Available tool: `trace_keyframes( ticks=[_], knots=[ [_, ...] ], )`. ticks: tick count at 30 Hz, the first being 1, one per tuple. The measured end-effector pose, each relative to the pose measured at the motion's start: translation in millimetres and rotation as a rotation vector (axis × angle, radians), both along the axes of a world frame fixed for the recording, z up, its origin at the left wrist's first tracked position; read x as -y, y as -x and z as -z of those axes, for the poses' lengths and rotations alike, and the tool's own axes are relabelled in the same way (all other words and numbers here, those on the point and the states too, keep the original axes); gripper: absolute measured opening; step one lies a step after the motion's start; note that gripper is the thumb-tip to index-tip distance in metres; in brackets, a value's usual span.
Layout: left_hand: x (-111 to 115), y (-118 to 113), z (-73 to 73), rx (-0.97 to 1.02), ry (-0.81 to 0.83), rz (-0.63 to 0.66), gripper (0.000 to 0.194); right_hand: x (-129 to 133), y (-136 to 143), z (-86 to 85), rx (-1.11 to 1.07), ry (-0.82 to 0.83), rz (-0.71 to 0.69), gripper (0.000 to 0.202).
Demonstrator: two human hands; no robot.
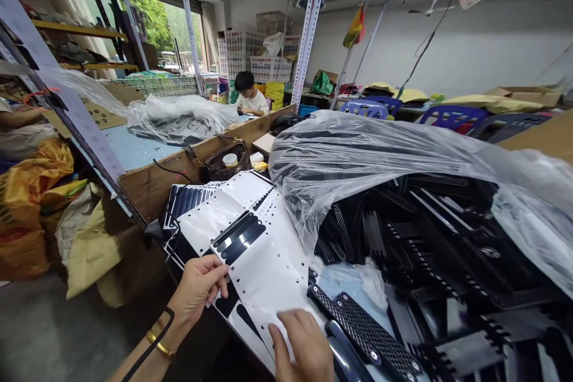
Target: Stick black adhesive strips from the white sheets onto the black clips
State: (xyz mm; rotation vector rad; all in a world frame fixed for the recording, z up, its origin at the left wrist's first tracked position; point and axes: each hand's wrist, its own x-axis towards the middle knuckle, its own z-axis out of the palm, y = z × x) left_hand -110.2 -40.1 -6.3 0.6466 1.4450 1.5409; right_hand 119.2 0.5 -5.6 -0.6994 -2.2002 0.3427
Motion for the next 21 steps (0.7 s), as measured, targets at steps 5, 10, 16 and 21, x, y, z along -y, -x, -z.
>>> trace_keyframes(
  ticks=[5, 10, 16, 21],
  knots=[
    [8.5, -0.2, -6.0, -0.064, 0.003, 0.078, 0.029, -13.5, 64.4, -19.5, -0.136, -0.063, -0.043, 0.039],
    [3.2, 1.1, -14.5, -0.142, -0.055, 0.094, 0.022, -21.8, 95.2, -8.5, -0.142, 0.163, -0.132, 0.045],
    [-2.6, 0.4, -12.8, -0.095, -0.035, 0.21, 0.028, -21.1, 97.1, -11.5, -0.206, 0.443, -0.179, 0.031],
    [-2.6, 1.7, -6.3, -0.081, 0.001, 0.242, 0.029, -33.3, 92.1, -12.8, -0.173, 0.528, -0.116, 0.028]
  ],
)
